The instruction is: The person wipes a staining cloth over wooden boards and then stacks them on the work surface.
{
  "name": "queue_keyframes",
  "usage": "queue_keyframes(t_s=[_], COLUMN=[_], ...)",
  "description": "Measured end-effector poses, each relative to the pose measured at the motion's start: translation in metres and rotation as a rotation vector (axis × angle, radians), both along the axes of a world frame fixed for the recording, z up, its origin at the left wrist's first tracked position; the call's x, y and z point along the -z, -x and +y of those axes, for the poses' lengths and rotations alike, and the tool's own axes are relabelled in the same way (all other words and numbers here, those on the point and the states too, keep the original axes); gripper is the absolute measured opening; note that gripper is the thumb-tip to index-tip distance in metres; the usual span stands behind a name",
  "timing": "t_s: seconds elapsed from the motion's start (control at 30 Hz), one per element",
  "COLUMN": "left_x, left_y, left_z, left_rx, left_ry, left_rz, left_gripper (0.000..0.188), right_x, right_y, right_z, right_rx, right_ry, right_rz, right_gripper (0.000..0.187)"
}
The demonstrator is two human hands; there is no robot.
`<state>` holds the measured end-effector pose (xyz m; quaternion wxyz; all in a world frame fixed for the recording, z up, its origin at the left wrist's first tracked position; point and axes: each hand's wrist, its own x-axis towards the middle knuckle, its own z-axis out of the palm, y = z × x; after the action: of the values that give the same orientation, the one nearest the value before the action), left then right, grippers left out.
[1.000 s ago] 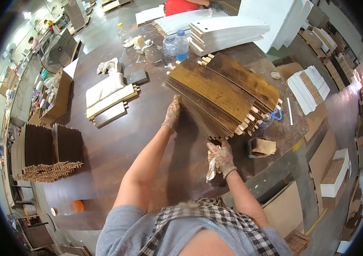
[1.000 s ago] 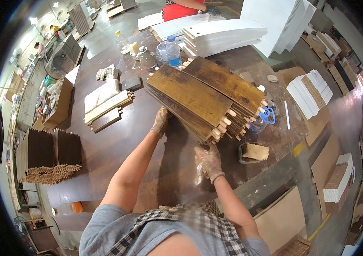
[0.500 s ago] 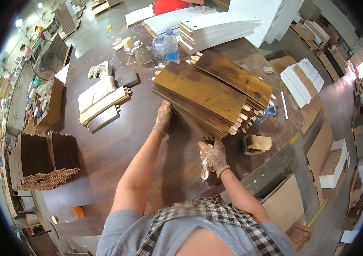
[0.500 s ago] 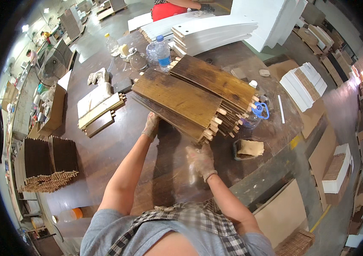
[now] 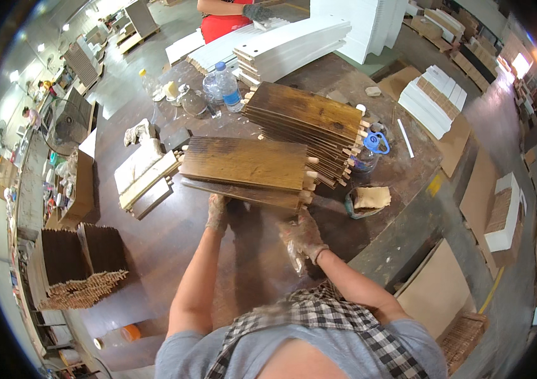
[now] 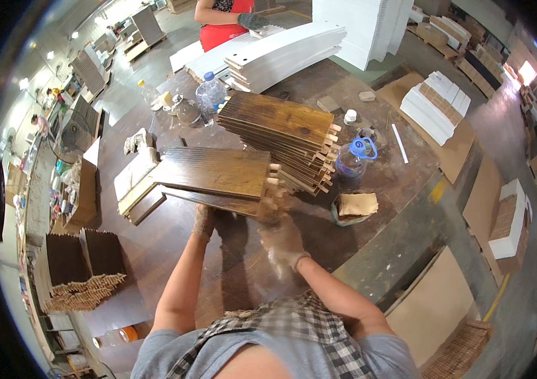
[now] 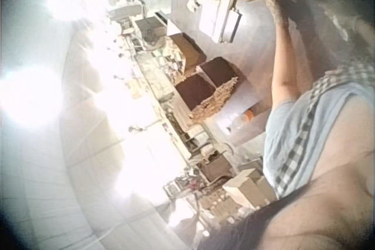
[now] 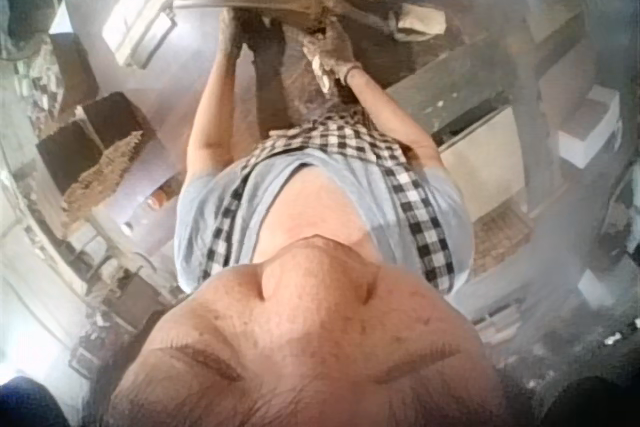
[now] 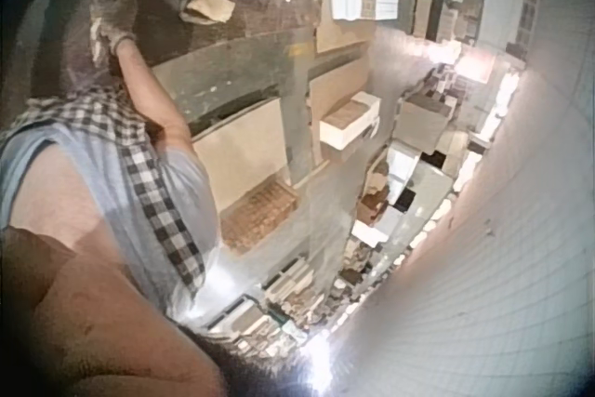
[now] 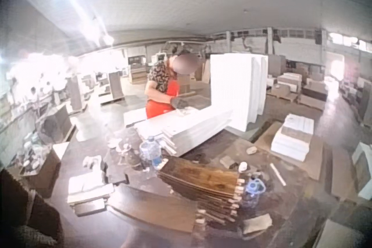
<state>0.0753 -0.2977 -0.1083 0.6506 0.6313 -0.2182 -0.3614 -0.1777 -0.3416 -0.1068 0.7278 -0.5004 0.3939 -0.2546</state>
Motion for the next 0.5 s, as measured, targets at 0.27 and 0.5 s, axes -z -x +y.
queue_keyframes(t_s=[0.27, 0.5], left_x=[0.04, 0.026], left_y=[-0.021, 0.003], left_z=[0.107, 0.177], left_rx=[-0.016, -0.318], left_ry=[-0.329, -0.192], left_rz=[-0.908, -0.437], left_gripper=[0.034, 0.034], right_x=[-0.05, -0.056], right_y=[-0.021, -0.051], right_z=[0.034, 0.063], right_rx=[-0.199, -0.325], right_ry=[0.017, 0.061], right_rz=[0.048, 0.133], right_gripper=[0.048, 0.042])
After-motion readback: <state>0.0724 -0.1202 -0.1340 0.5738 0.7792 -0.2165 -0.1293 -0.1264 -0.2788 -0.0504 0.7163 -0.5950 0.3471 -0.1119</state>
